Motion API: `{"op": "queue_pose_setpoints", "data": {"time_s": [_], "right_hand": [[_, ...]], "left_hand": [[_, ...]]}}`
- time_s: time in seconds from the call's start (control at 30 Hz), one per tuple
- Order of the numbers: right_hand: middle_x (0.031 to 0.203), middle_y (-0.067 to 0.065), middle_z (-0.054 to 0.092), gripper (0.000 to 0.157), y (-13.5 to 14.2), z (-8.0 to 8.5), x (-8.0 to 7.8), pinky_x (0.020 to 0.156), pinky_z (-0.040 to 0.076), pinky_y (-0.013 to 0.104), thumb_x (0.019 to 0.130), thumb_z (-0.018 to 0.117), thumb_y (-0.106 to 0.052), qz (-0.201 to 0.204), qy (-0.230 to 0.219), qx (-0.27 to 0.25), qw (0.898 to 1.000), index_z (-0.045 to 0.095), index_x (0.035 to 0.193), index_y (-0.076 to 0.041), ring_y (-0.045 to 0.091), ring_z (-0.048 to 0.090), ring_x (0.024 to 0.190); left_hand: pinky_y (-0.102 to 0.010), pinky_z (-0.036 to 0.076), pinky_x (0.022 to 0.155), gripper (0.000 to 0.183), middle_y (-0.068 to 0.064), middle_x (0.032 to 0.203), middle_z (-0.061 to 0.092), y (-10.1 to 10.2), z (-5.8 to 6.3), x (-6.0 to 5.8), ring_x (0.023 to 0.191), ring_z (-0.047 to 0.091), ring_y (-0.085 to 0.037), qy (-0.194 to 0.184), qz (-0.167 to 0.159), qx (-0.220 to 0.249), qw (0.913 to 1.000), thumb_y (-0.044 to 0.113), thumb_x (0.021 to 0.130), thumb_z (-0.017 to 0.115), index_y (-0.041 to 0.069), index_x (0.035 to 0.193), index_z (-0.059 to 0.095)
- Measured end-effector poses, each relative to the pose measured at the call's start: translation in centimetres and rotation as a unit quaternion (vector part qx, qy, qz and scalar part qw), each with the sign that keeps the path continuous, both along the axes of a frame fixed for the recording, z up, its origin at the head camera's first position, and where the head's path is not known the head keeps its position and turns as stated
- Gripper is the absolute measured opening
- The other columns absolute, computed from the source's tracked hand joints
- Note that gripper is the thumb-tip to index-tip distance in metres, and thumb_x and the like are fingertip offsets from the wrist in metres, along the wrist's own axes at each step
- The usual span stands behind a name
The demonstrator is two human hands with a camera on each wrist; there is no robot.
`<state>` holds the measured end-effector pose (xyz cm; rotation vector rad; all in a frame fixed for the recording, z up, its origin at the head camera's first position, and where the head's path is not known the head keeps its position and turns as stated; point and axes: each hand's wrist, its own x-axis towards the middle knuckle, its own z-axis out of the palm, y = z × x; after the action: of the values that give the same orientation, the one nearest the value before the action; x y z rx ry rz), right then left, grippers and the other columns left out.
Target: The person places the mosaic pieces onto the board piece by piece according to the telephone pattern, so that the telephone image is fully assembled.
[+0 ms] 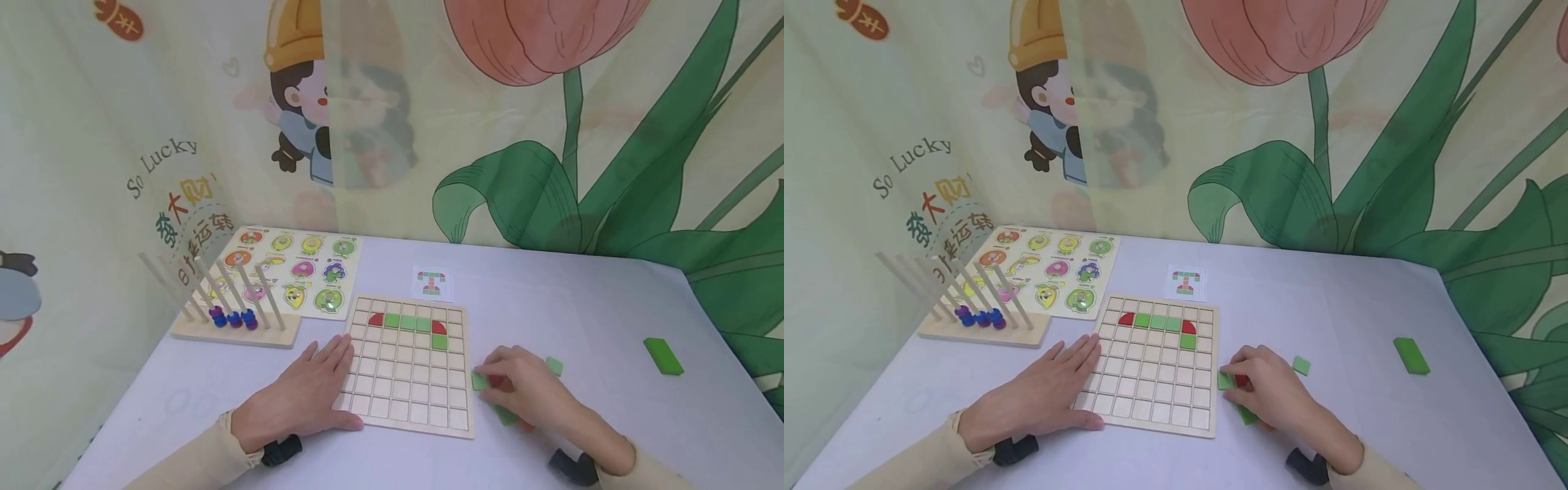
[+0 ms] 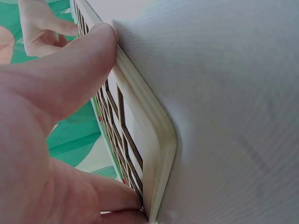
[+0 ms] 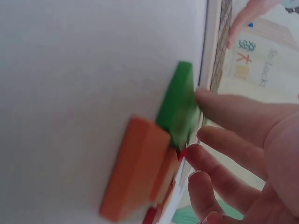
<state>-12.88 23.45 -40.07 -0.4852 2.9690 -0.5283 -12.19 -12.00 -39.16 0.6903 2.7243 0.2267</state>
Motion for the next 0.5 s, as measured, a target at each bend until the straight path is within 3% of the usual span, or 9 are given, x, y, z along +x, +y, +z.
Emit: {"op": "queue_pose_setpoints", "data": {"time_s": [0.23, 0.5], "right_hand": [[0.095, -0.015, 0.071, 0.031, -0.33, -0.31, -0.24, 0.070, 0.050, 0.017, 0.077, 0.089, -0.018, 0.009, -0.005, 0.017, 1.000, 0.083, 0.107, -0.020, 0.003, 0.055, 0.086], [0.091, -0.015, 0.067, 0.033, 0.19, -0.37, -0.45, 0.064, 0.047, 0.016, 0.079, 0.087, -0.012, 0.001, -0.027, -0.015, 1.000, 0.082, 0.111, -0.019, 0.004, 0.052, 0.076]], "left_hand": [[-0.060, 0.021, 0.127, 0.115, -0.018, 0.170, 0.025, 0.01, -0.21, -0.12, 0.159, 0.023, -0.035, -0.008, -0.002, 0.004, 1.0000, 0.071, 0.081, 0.072, -0.003, 0.158, 0.032], [-0.060, 0.021, 0.127, 0.114, -0.019, 0.170, 0.024, -0.11, -0.06, -0.16, 0.159, 0.023, -0.035, -0.004, -0.004, -0.002, 1.0000, 0.072, 0.082, 0.070, -0.003, 0.158, 0.031]]}}
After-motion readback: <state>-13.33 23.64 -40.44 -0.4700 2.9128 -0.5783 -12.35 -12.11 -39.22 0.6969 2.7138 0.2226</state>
